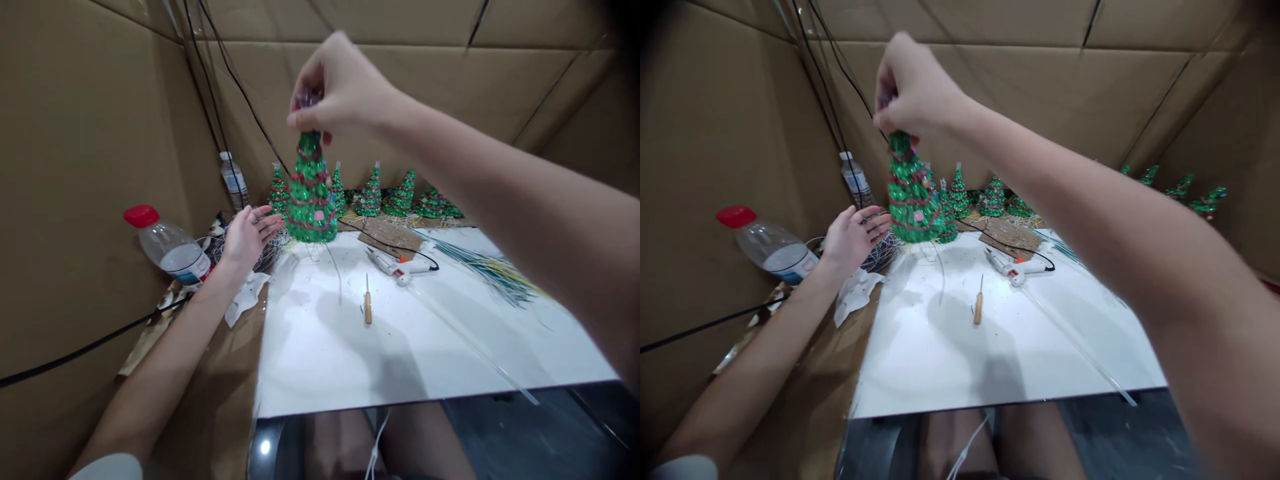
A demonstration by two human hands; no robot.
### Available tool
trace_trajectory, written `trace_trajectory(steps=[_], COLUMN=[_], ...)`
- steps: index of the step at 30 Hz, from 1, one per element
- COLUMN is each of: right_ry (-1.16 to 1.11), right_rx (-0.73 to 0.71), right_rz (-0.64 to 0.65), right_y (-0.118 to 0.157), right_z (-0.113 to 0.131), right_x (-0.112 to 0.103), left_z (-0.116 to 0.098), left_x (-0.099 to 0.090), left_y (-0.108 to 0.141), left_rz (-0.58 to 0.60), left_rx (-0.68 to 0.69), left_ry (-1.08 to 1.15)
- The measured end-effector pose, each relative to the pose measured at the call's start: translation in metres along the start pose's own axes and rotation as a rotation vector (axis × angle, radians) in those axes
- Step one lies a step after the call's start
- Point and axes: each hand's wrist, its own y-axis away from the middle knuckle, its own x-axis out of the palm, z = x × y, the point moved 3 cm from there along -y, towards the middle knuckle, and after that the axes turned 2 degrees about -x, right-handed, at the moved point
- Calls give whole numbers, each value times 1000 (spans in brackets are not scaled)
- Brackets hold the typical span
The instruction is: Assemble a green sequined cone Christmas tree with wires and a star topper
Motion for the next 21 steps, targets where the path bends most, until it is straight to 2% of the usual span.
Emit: trace_trajectory(steps=[4,7,10,13,18,21], right_ry=[152,252,289,242,295,334], right_rx=[-16,-55,-109,-95,-104,-115], right_rz=[-115,-203,-153,-83,-145,-121], right_y=[3,5,5,4,11,14], right_z=[-12,-10,-5,-7,-3,6], right_x=[-6,-8,-8,-10,-15,-11], left_z=[1,2,3,4,4,3], left_x=[2,2,2,2,3,1], left_y=[2,3,3,2,1,1], left_rz=[25,43,37,24,9,-6], left_rx=[-23,-34,-38,-40,-44,-49], left_ry=[-28,-44,-56,-64,-66,-72])
